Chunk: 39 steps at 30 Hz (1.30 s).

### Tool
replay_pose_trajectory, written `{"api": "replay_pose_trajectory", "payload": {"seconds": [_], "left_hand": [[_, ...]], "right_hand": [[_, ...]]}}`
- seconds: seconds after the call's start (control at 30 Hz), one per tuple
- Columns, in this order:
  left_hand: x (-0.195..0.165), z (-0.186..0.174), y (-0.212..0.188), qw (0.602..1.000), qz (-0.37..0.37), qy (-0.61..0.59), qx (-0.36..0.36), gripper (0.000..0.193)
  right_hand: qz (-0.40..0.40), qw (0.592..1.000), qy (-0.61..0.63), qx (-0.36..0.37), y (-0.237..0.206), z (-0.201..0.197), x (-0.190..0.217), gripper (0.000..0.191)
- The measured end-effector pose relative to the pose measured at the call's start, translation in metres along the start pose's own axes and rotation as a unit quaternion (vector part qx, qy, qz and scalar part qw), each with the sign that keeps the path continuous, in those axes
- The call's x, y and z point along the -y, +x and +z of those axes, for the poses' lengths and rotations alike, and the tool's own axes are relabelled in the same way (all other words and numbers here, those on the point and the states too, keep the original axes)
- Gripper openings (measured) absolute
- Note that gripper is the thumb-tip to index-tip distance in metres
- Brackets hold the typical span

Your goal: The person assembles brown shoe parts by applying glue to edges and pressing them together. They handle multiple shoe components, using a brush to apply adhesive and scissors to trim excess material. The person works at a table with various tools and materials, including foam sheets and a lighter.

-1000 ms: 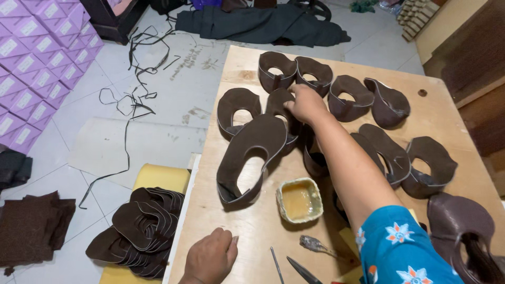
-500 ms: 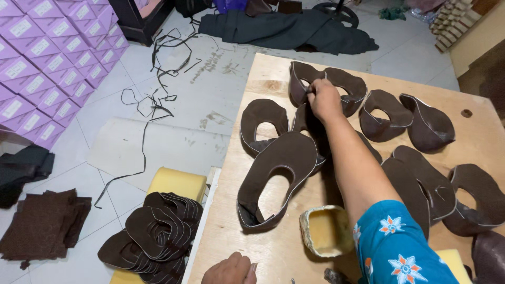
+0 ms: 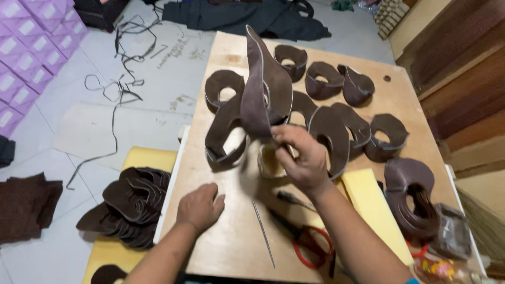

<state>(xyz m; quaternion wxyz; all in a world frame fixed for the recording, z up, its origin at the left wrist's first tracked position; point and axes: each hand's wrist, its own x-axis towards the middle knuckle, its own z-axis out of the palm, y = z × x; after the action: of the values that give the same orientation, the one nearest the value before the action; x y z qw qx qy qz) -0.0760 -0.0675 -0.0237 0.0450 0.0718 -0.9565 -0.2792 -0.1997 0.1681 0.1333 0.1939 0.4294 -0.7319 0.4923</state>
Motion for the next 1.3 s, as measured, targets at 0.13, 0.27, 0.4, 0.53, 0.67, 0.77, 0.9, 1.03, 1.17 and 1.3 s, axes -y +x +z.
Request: {"api": "replay_pose_trajectory", "payload": {"seconds": [0.13,0.27,0.4,0.53,0.67,0.77,0.9,1.03,1.17,1.3], "left_hand": [[-0.009,0.000,-0.011,0.959,-0.065,-0.273,0.042,0.032],[-0.041,-0.002,-0.036,0.684,-0.215,-0.668,0.196,0.047],[-0.059,-0.019,-0.057,0.531,-0.267,-0.728,0.344,0.057],[-0.058,-0.019,-0.069,0.618,-0.236,-0.654,0.367,0.051],[-0.052,-0.003,-0.077,0.760,-0.091,-0.561,0.315,0.035],[-0.052,0.007,-0.081,0.744,-0.023,-0.585,0.322,0.026],[-0.048,0.017,-0.085,0.833,-0.079,-0.495,0.234,0.025],[-0.041,0.026,-0.091,0.907,-0.101,-0.390,0.123,0.026],[-0.031,0.030,-0.091,0.936,-0.094,-0.335,0.053,0.028],[-0.021,0.034,-0.081,0.949,0.004,-0.311,-0.049,0.029]], "right_hand": [[-0.045,0.995,-0.041,0.084,-0.078,-0.017,0.058,0.026],[-0.015,0.989,-0.008,0.149,-0.136,-0.019,0.080,0.024],[0.032,0.986,-0.005,0.165,-0.172,-0.015,0.079,0.025],[0.114,0.982,-0.029,0.146,-0.183,-0.001,0.066,0.023],[0.134,0.978,-0.038,0.152,-0.188,0.009,0.064,0.022],[0.120,0.980,-0.030,0.156,-0.191,0.017,0.066,0.023],[0.115,0.985,-0.017,0.129,-0.197,0.019,0.061,0.020],[0.229,0.967,-0.019,0.108,-0.205,0.018,0.041,0.014],[0.505,0.849,0.149,-0.033,-0.208,0.025,0.017,0.022],[0.363,0.918,-0.161,-0.006,-0.202,0.014,-0.003,0.033]]}}
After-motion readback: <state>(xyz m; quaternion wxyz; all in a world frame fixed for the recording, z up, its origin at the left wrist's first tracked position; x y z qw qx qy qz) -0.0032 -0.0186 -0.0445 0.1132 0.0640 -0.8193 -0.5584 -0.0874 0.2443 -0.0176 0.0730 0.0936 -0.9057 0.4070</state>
